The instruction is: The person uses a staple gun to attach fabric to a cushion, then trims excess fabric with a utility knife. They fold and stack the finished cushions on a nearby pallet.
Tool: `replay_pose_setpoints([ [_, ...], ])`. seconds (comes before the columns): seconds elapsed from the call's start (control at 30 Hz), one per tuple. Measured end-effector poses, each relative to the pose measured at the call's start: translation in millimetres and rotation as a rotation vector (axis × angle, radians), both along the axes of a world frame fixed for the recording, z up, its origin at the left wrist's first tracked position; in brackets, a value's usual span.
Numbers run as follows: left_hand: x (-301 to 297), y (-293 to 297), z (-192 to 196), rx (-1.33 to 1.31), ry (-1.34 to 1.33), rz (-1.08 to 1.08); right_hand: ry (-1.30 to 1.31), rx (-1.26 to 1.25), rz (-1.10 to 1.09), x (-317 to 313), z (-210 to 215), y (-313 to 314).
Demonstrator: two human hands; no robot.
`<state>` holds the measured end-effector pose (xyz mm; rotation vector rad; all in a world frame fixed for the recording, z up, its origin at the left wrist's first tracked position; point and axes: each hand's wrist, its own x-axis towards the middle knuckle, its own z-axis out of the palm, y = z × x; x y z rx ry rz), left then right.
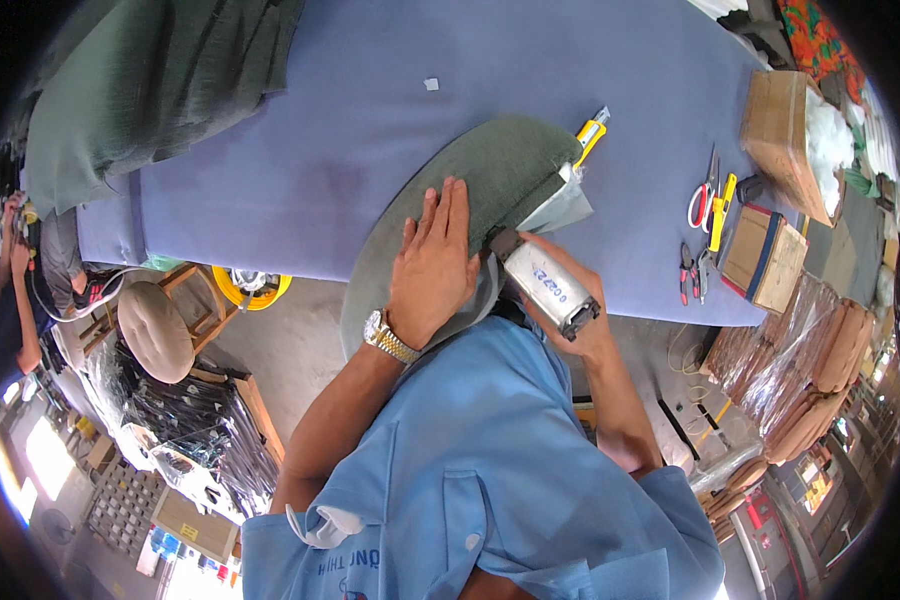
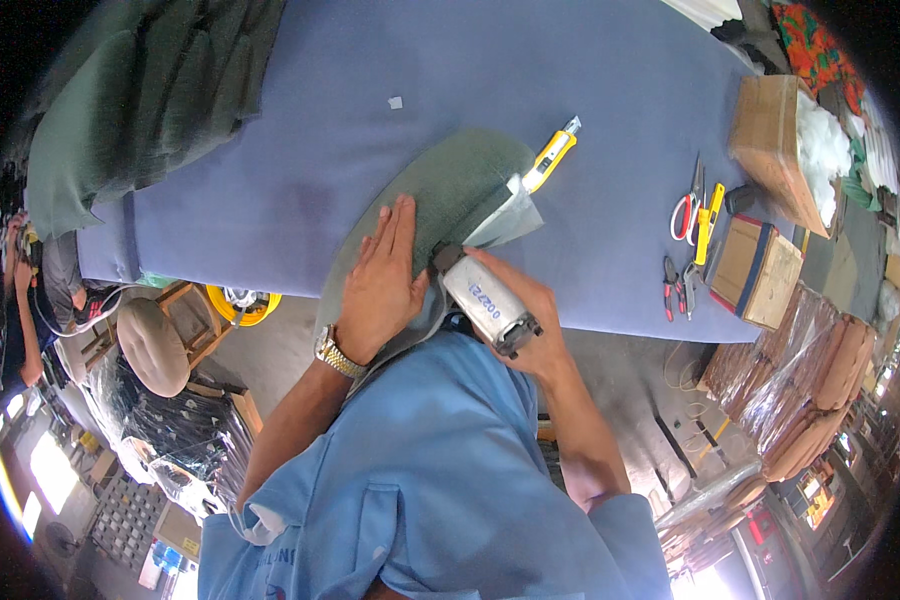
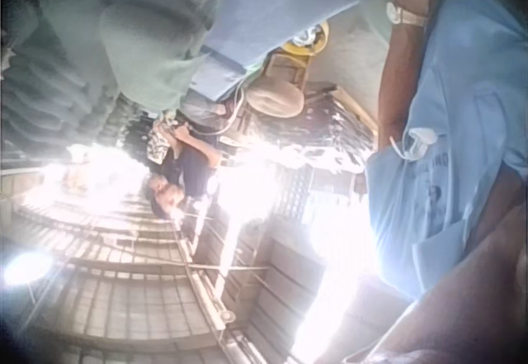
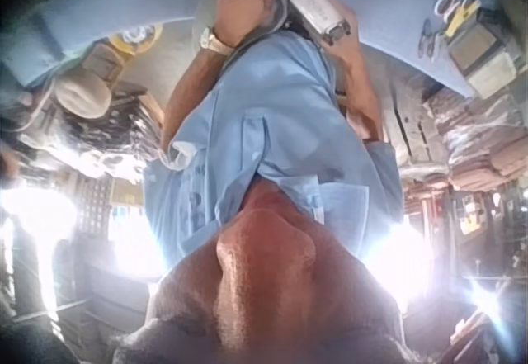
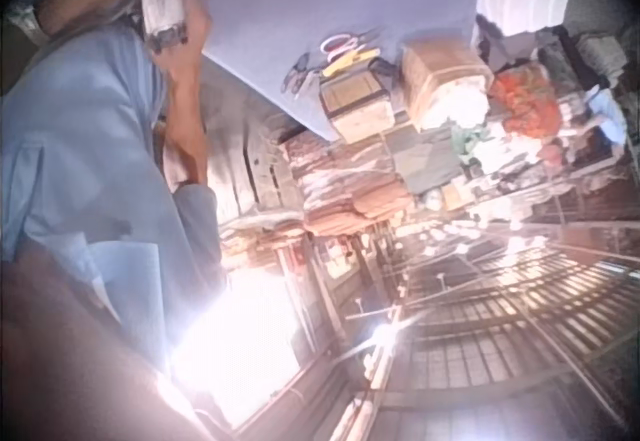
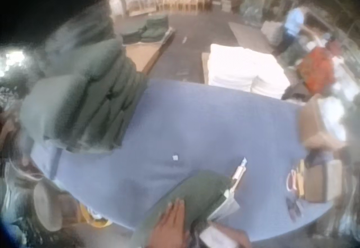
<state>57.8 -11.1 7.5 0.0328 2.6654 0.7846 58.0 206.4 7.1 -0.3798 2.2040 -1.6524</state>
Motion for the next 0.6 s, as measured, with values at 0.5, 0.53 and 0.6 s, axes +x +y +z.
replay_pose_setpoints([
  [0.5,8,9,-13,-0.042,0.112,0.042,-0.176,0.105,-0.023,7,13,-8],
  [0.53,9,10,-13,-0.035,0.118,0.043,-0.199,0.134,-0.023,10,13,-5],
  [0.6,7,10,-10,-0.047,0.123,0.038,-0.199,0.13,-0.02,15,10,-2],
])
